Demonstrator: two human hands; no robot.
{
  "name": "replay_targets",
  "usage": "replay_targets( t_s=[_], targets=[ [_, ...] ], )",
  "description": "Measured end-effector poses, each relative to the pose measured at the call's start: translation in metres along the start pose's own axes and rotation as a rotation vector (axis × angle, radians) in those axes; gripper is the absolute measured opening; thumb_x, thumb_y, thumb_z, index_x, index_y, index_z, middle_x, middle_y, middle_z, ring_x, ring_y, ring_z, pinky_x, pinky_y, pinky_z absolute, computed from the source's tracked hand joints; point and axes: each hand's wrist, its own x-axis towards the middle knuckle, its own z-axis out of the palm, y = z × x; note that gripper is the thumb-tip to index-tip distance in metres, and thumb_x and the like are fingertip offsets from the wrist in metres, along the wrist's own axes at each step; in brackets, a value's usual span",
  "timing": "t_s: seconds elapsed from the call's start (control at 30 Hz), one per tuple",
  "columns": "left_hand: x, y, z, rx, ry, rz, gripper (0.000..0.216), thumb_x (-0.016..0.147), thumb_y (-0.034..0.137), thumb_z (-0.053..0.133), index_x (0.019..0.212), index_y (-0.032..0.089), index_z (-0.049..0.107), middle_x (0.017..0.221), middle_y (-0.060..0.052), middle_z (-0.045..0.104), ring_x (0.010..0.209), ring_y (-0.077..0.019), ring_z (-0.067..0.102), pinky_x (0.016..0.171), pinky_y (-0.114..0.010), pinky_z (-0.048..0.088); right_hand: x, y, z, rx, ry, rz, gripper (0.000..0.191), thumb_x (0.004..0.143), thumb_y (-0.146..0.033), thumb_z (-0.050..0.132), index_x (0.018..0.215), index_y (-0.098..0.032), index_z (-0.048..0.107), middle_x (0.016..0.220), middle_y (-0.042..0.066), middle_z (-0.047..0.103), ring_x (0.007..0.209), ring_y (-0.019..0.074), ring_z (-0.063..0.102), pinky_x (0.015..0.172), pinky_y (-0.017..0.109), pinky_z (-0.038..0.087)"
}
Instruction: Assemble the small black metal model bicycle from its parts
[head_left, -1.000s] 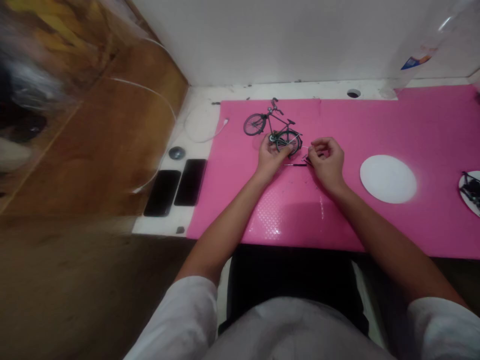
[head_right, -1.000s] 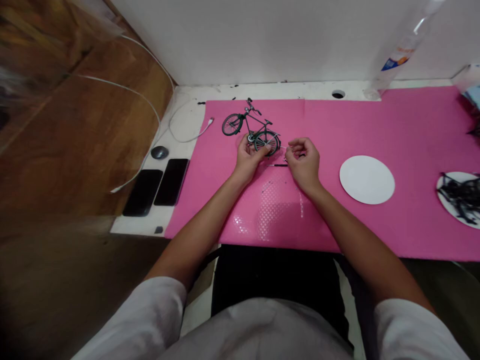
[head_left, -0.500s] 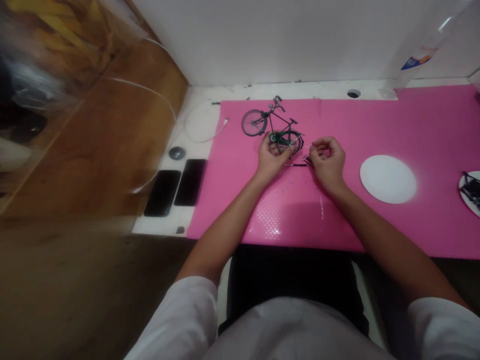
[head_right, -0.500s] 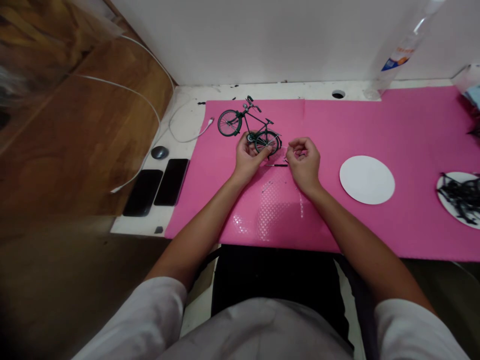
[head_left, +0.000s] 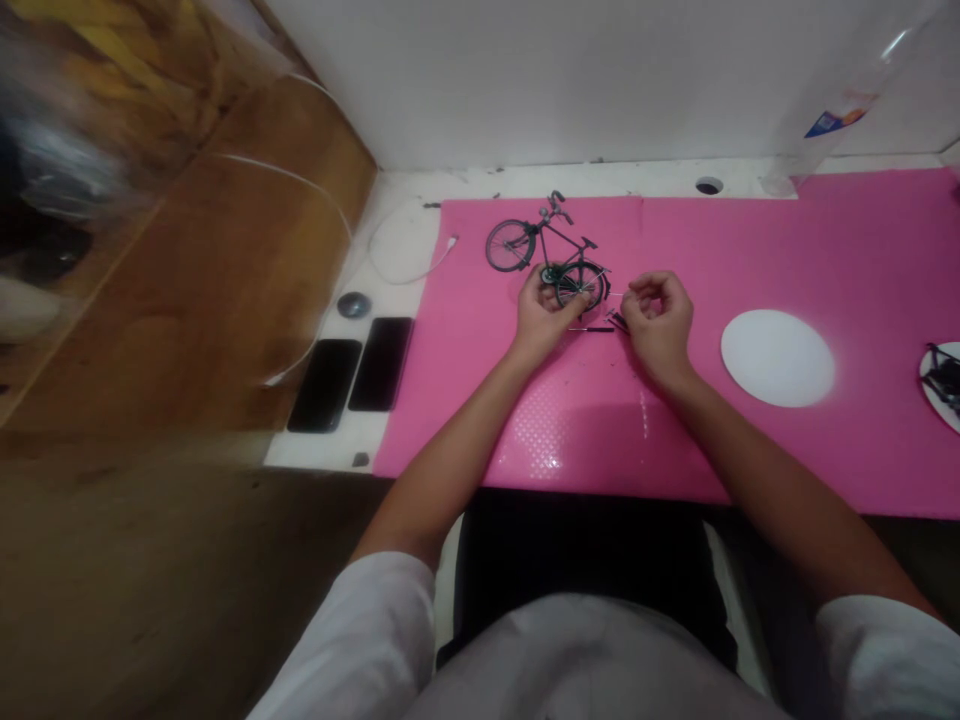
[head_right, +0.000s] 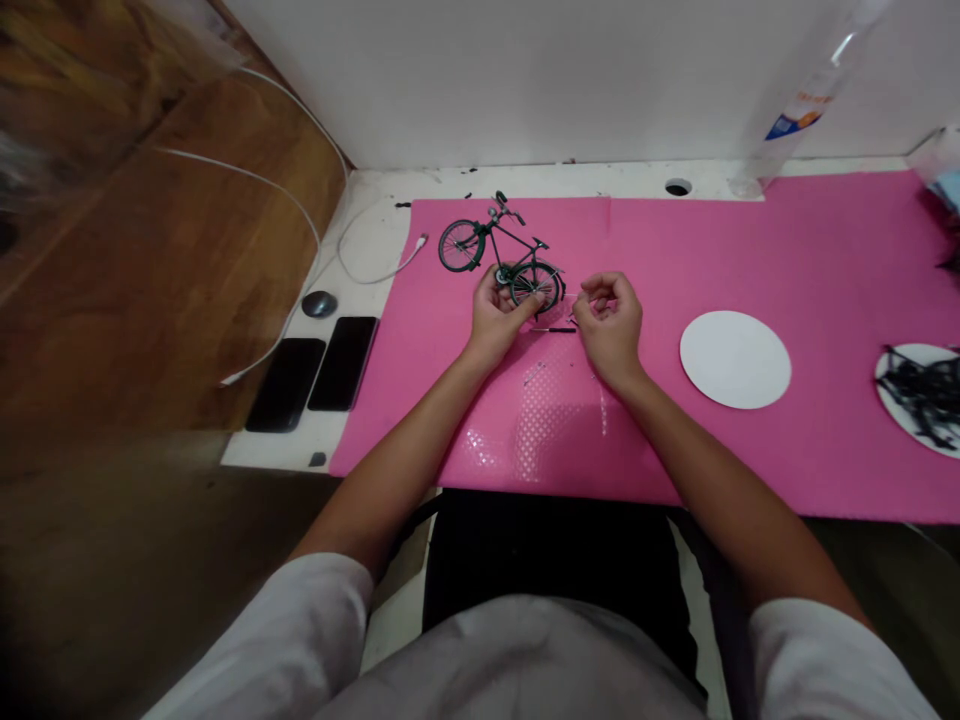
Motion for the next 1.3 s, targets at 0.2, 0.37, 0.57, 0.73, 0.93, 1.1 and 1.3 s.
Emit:
replay_targets(
  t_s=[0.2, 0.37, 0.57, 0.73, 0.93, 1.1, 1.3],
  targets=[
    [-0.003, 0.001, 0.001, 0.002, -0.029, -0.055, 0.076, 0.064, 0.050, 0.111, 0.118, 0.025, 0.063, 0.111, -0.003, 0.073, 0.103, -0.0205, 0.078, 0.105, -0.043, 0.068, 0.001, 0.004, -0.001, -0.066, -0.079, 0.034, 0.015, 0.094, -0.034, 0.067, 0.103, -0.024, 0.075, 0.092, 0.003, 0.073, 0.080, 0.0187, 0.064, 0.076, 0.036, 0.056],
    [-0.005, 0.001, 0.004, -0.019, -0.066, -0.098, 0.077, 0.062, 0.048, 0.112, 0.117, 0.025, 0.062, 0.105, -0.002, 0.075, 0.096, -0.0193, 0.079, 0.101, -0.043, 0.069, 0.001, 0.000, -0.001, -0.096, -0.124, 0.064, 0.029, 0.097, -0.052, 0.073, 0.100, -0.024, 0.080, 0.097, 0.006, 0.081, 0.085, 0.0218, 0.070, 0.085, 0.041, 0.059],
    [-0.004, 0.000, 0.003, -0.025, -0.077, -0.079, 0.078, 0.062, 0.051, 0.112, 0.117, 0.024, 0.063, 0.104, -0.002, 0.077, 0.095, -0.0203, 0.082, 0.103, -0.044, 0.070, 0.001, 0.002, -0.001, -0.090, -0.159, 0.070, 0.041, 0.100, -0.066, 0.074, 0.098, -0.025, 0.079, 0.095, 0.005, 0.080, 0.085, 0.0218, 0.069, 0.088, 0.042, 0.058],
    [-0.003, 0.001, 0.001, 0.026, -0.071, -0.099, 0.081, 0.061, 0.052, 0.113, 0.120, 0.024, 0.064, 0.107, -0.003, 0.079, 0.101, -0.0239, 0.084, 0.106, -0.048, 0.070, 0.001, 0.009, -0.001, -0.103, -0.160, 0.036, 0.054, 0.101, -0.078, 0.068, 0.098, -0.025, 0.077, 0.095, 0.004, 0.078, 0.088, 0.0216, 0.067, 0.090, 0.042, 0.057],
    [-0.004, 0.004, 0.003, 0.047, -0.075, -0.086, 0.081, 0.063, 0.054, 0.112, 0.121, 0.024, 0.064, 0.109, -0.005, 0.078, 0.100, -0.0233, 0.083, 0.105, -0.047, 0.070, 0.003, 0.010, -0.002, -0.139, -0.163, 0.003, 0.058, 0.103, -0.083, 0.063, 0.101, -0.027, 0.075, 0.097, 0.005, 0.076, 0.095, 0.0236, 0.067, 0.095, 0.044, 0.057],
    [-0.003, 0.005, 0.003, 0.067, -0.080, -0.070, 0.082, 0.063, 0.057, 0.112, 0.121, 0.023, 0.064, 0.107, -0.004, 0.078, 0.097, -0.0217, 0.082, 0.103, -0.044, 0.071, 0.003, 0.005, -0.004, -0.174, -0.163, -0.035, 0.059, 0.105, -0.083, 0.060, 0.101, -0.026, 0.075, 0.100, 0.006, 0.076, 0.096, 0.0244, 0.067, 0.099, 0.045, 0.056],
    [-0.001, 0.006, 0.001, 0.070, -0.106, -0.042, 0.079, 0.064, 0.055, 0.111, 0.117, 0.024, 0.062, 0.108, -0.005, 0.077, 0.098, -0.0218, 0.082, 0.101, -0.043, 0.070, 0.004, 0.003, -0.005, -0.195, -0.154, -0.057, 0.058, 0.106, -0.084, 0.060, 0.100, -0.027, 0.074, 0.102, 0.006, 0.076, 0.097, 0.0251, 0.066, 0.100, 0.046, 0.056]
  ],
)
